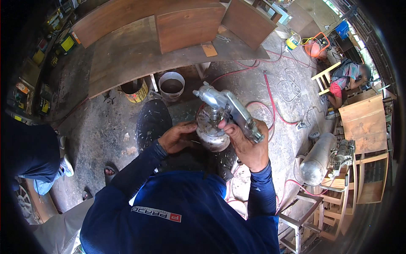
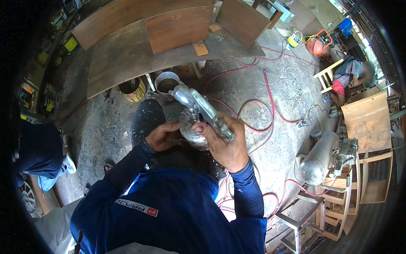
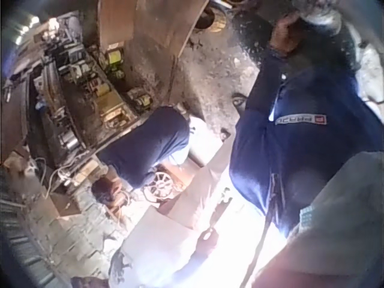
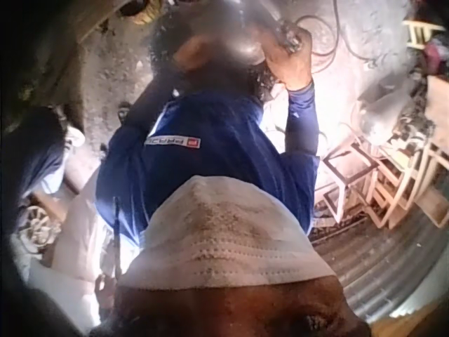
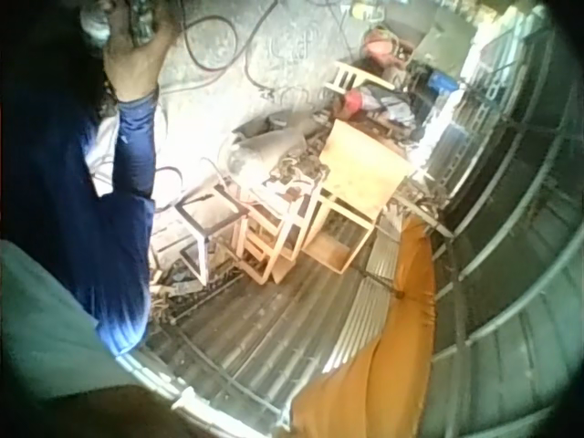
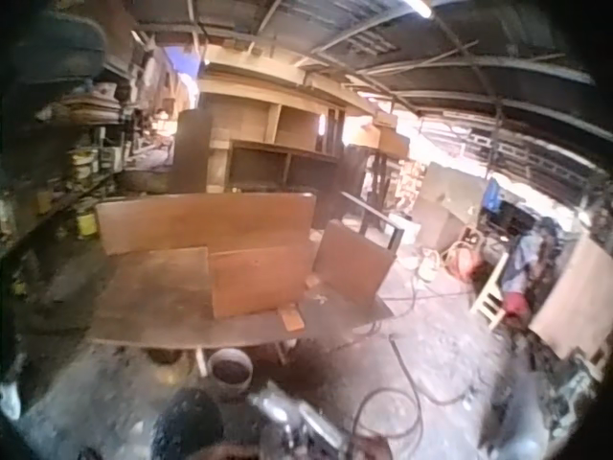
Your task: Applying a clear coat or finish to wooden furniture panels using a pneumatic spray gun.
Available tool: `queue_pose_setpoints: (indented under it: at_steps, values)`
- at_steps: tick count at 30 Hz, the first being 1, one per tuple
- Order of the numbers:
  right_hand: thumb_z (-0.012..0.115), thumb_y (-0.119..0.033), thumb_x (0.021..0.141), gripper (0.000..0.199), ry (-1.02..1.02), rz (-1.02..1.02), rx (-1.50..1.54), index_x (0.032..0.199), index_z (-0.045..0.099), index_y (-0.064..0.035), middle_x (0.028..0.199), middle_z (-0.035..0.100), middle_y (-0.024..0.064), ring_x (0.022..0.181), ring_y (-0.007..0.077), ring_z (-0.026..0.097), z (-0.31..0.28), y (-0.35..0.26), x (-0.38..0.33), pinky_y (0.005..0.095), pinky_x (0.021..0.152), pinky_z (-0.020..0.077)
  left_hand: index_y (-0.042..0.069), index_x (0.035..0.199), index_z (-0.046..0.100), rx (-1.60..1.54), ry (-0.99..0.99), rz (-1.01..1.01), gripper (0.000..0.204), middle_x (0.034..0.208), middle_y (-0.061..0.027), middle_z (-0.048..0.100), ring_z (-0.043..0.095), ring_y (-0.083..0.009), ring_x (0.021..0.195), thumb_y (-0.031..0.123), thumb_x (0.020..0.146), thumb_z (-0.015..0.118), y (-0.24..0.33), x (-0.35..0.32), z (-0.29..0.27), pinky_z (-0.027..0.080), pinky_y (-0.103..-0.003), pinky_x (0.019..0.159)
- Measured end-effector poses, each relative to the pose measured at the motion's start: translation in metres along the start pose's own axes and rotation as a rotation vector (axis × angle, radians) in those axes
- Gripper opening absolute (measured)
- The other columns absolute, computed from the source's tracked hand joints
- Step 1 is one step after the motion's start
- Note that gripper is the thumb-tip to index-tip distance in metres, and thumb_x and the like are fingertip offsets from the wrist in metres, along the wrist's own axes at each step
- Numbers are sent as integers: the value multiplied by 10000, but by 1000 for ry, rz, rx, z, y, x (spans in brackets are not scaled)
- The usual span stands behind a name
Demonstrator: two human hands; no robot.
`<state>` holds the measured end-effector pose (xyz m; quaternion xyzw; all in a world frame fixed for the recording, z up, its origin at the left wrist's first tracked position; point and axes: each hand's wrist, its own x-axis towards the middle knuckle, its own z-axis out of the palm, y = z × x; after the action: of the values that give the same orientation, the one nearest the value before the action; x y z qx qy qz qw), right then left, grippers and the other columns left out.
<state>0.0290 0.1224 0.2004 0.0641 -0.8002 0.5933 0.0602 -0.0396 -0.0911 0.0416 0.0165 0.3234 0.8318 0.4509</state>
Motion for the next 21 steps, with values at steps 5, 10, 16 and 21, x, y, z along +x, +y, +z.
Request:
queue_pose_setpoints:
  at_steps: [5,10,16,21]
  values:
    - [735,-173,950,201,331,68,-111,978,721,26,821,706,25,716,75,596,-20,2,8,236,659,470,42,1368,551,32,-79,-203,491,1268,-173,658,632,-318,1175,392,1024,543,8,73,24,473,-530,1060]
    - [752,-203,940,226,647,201,-100,958,717,19,849,710,21,757,95,625,-38,-2,4,260,698,496,-4,1297,588,95,-208,-311,494,1168,-189,695,685,-278,1063,408,1027,549,7,148,45,544,-468,967]
    - [685,-264,990,252,266,-137,-144,930,729,-23,683,597,-33,525,40,447,-11,-5,17,223,479,303,34,1356,564,99,54,61,466,1283,-143,650,637,-279,1161,364,1029,523,13,41,28,518,-498,990]
    - [709,-52,936,143,44,-112,95,1052,714,31,860,740,72,793,132,691,-11,-18,35,281,728,533,65,1344,586,92,190,203,482,1237,-114,655,651,-260,1063,398,996,605,39,13,42,556,-432,869]
